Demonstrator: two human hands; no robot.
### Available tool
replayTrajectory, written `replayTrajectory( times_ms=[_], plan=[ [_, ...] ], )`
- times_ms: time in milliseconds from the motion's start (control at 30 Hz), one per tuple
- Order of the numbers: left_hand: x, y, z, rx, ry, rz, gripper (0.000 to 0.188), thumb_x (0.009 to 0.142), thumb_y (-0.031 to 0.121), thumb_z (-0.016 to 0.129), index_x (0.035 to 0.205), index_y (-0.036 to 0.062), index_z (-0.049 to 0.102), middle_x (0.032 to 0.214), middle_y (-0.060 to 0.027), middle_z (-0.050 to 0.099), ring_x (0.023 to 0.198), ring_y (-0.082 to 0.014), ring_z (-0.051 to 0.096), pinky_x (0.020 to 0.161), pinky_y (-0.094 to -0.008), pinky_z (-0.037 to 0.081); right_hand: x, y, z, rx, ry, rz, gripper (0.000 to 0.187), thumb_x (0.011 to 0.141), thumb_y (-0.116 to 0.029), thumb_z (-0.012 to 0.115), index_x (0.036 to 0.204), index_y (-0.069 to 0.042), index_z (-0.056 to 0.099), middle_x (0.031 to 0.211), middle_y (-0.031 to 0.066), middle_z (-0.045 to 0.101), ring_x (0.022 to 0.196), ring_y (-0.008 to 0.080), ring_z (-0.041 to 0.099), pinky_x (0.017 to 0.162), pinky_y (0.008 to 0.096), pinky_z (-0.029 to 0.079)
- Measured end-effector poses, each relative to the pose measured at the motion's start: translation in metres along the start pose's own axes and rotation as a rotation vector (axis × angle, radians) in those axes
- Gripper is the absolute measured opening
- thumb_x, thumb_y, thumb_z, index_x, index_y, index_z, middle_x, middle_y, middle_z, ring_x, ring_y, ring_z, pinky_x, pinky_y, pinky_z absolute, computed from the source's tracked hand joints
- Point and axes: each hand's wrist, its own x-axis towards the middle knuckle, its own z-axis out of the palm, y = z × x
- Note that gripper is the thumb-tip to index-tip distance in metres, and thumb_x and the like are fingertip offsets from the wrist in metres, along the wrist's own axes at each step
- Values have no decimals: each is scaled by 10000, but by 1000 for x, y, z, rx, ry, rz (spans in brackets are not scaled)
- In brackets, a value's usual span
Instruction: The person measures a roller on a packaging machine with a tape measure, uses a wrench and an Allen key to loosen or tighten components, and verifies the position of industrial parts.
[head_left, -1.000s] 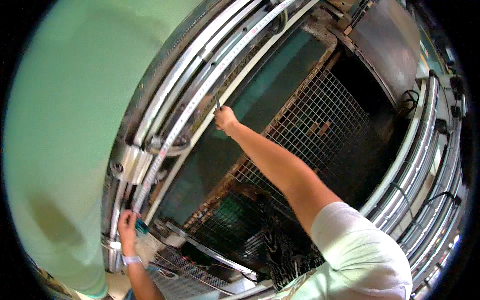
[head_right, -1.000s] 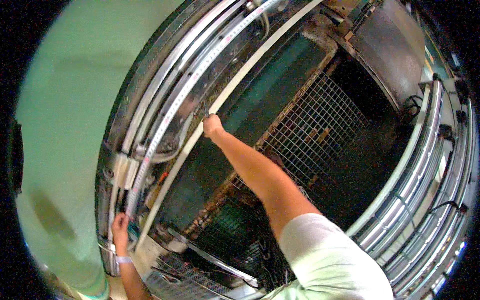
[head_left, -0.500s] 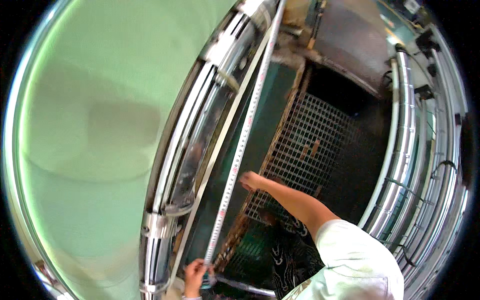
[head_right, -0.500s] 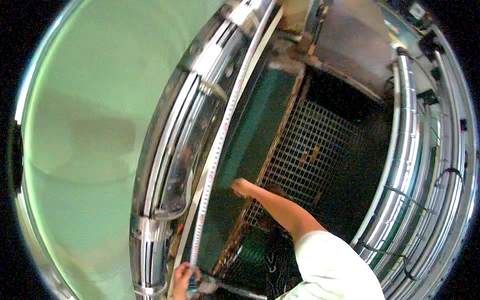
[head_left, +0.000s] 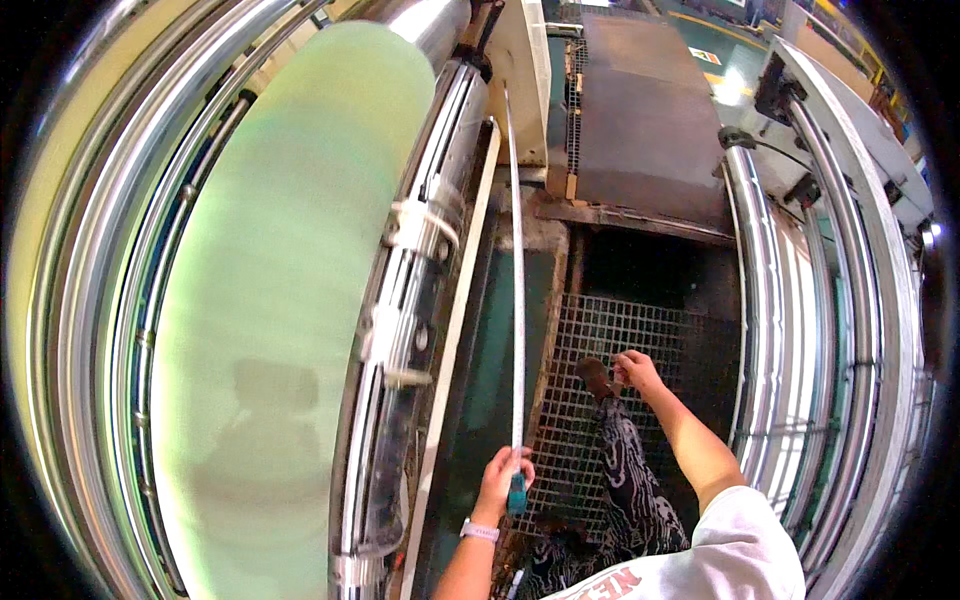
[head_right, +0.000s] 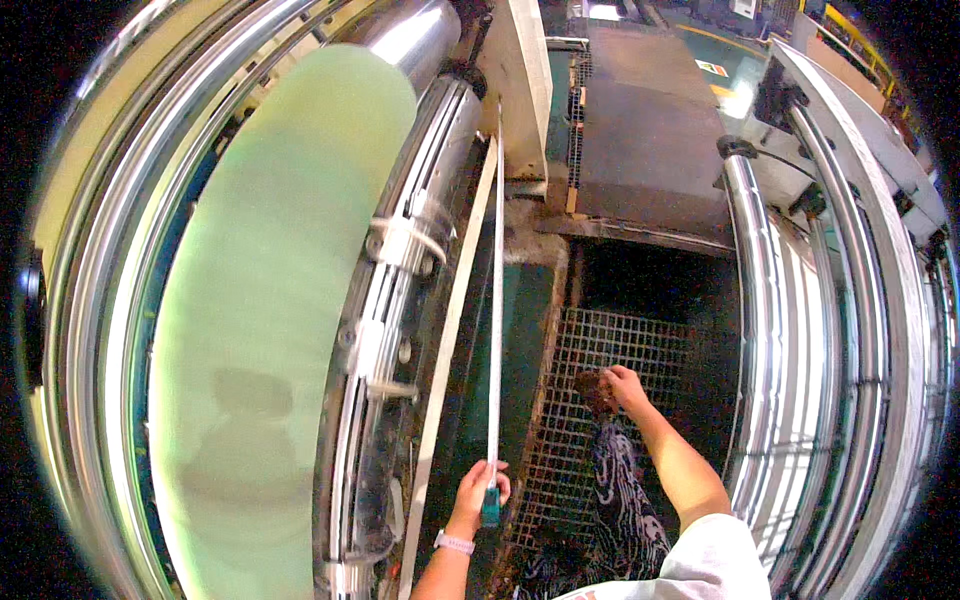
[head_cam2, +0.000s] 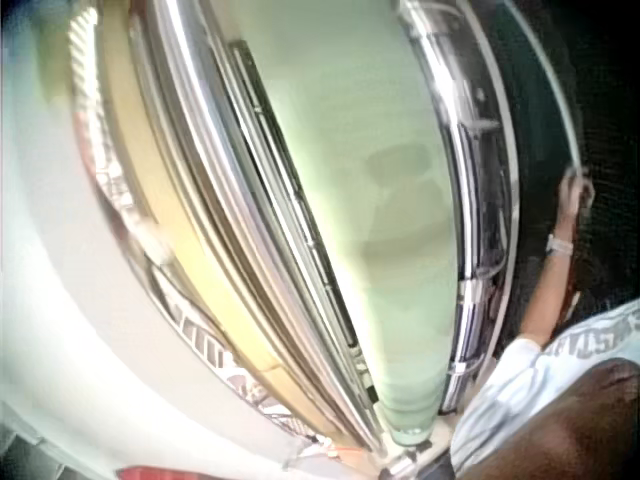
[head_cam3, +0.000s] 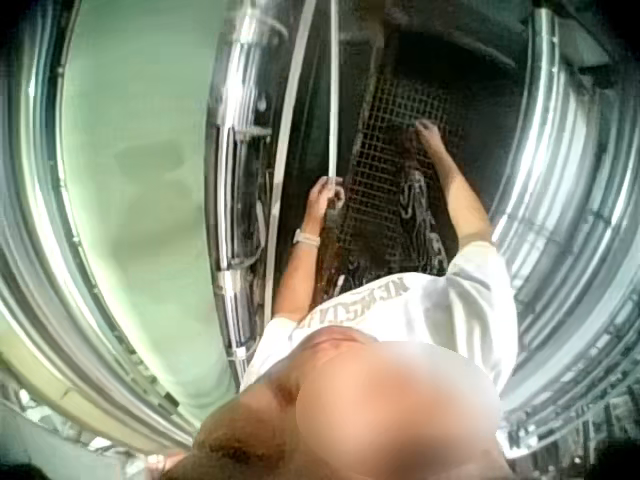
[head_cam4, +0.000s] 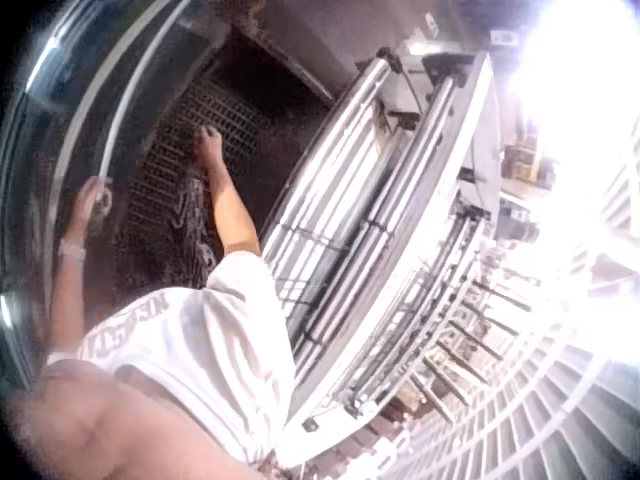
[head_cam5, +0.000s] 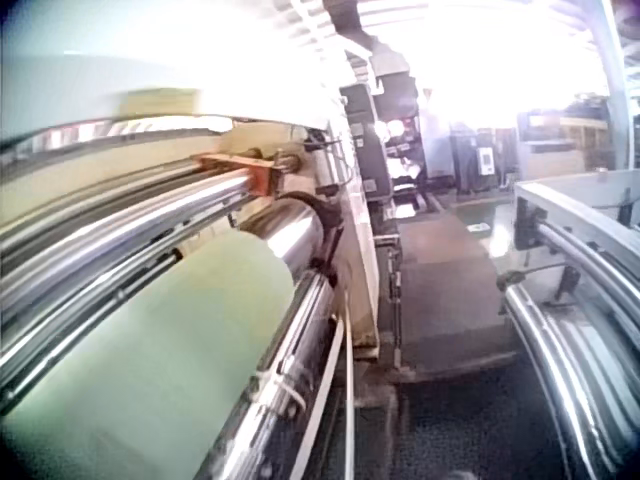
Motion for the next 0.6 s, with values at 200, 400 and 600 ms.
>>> replayTrajectory(
  times_ms=[200,400,600],
  plan=[
    [86,75,16,133,177,-162,264,920,211,422,1045,-13,485,693,-81,569,568,-115,515,516,-226,415,171,-263,101,-245,291,-1024,263,806,-54,526,1063,-20,483,1055,153,473,985,302,483,851,340,396],
    [161,112,60,199,214,-298,285,916,242,426,1015,-11,512,715,-71,588,563,-104,533,524,-230,440,315,-451,164,-985,330,-1033,487,753,-255,620,1146,-35,436,1112,182,476,1036,362,452,856,406,411],
    [172,128,83,165,265,-489,272,926,231,396,975,-3,527,684,-68,587,569,-117,541,535,-240,443,361,-484,143,-992,-116,-818,156,810,-171,492,851,-38,563,847,185,609,827,350,586,692,416,473]
  ],
)
